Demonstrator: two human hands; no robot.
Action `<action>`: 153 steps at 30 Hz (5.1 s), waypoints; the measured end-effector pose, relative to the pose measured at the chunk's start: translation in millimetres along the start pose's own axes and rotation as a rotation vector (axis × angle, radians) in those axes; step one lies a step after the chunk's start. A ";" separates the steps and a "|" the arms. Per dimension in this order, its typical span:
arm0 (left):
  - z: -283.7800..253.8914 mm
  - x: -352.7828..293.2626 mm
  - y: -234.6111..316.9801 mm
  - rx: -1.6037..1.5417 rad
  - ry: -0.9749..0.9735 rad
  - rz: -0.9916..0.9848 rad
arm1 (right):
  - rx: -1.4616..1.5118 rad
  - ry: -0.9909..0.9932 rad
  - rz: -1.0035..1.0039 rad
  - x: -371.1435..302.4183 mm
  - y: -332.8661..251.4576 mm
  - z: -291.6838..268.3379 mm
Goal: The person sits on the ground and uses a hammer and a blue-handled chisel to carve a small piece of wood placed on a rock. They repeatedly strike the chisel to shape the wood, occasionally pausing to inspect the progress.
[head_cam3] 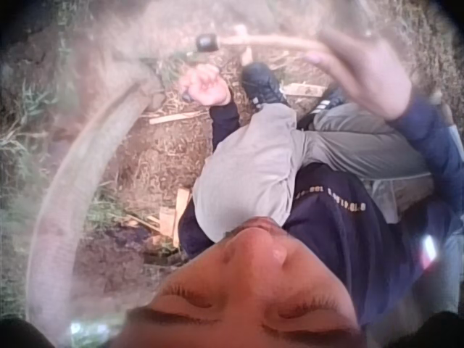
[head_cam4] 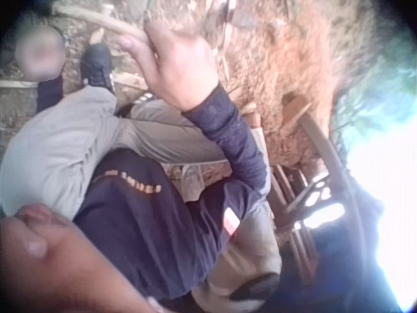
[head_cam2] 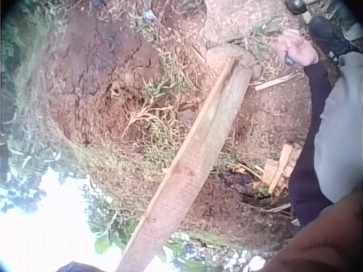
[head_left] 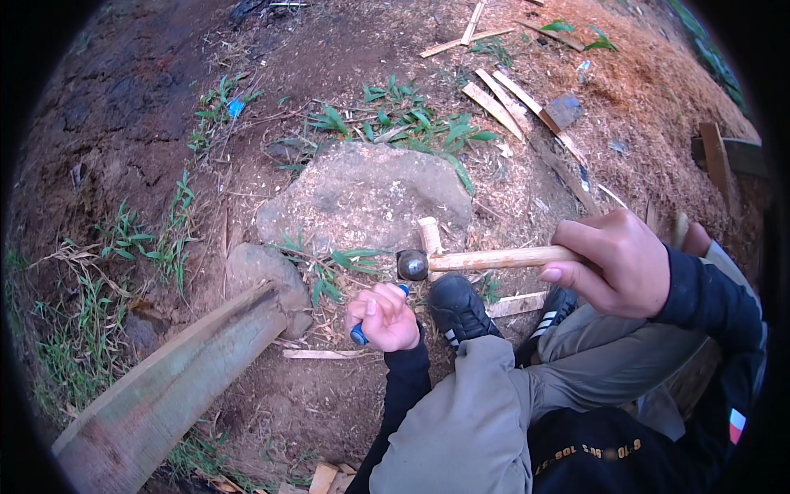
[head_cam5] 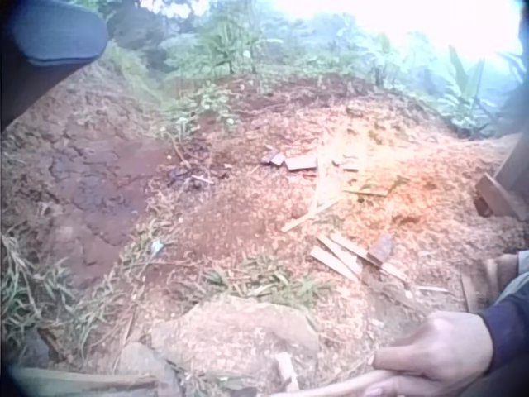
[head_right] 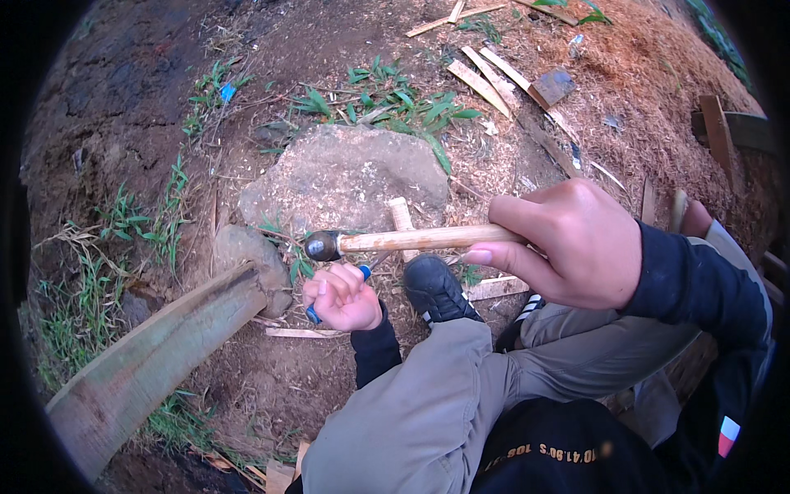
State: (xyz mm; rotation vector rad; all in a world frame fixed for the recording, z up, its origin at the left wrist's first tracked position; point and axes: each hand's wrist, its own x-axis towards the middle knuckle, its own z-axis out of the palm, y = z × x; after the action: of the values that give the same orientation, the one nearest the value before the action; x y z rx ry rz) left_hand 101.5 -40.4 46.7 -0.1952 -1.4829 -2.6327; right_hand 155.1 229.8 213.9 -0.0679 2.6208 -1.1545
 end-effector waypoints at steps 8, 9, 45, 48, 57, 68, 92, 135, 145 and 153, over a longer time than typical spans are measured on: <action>4.8 -15.0 -3.2 -0.002 0.158 -0.034 | -0.052 -0.094 -0.116 3.0 -7.2 -1.7; 15.9 -8.9 -1.7 0.030 0.211 -0.062 | -0.071 -0.107 -0.146 2.8 -10.6 -1.3; 14.3 -5.8 -32.8 0.243 0.074 0.012 | -0.263 -0.226 -0.301 99.0 -24.2 24.1; 10.5 -0.3 -14.7 0.097 0.138 -0.127 | 0.174 0.016 0.144 100.8 23.6 67.4; 24.5 -6.6 -14.5 0.145 0.039 -0.074 | 0.095 0.437 0.280 101.2 99.6 219.0; 16.4 -5.9 -3.8 0.202 0.080 -0.041 | 0.168 0.267 -0.068 117.1 86.6 236.1; -22.6 -43.3 8.1 -0.041 0.134 -0.021 | 0.206 0.085 0.130 90.8 110.4 121.5; -0.7 -57.4 20.8 0.138 -0.224 0.161 | 0.074 0.277 0.207 122.6 84.3 235.3; -8.4 0.0 35.1 0.136 0.056 0.148 | 0.228 0.268 0.223 217.2 75.3 182.8; -0.4 61.1 27.9 0.154 0.280 0.105 | 0.033 0.193 0.076 261.7 70.6 196.3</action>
State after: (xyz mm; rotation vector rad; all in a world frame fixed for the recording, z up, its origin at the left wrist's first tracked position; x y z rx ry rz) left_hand 45.8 -57.3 80.2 0.1024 -1.5228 -2.3369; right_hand -38.8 97.1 -24.5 0.1554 2.7417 -1.2337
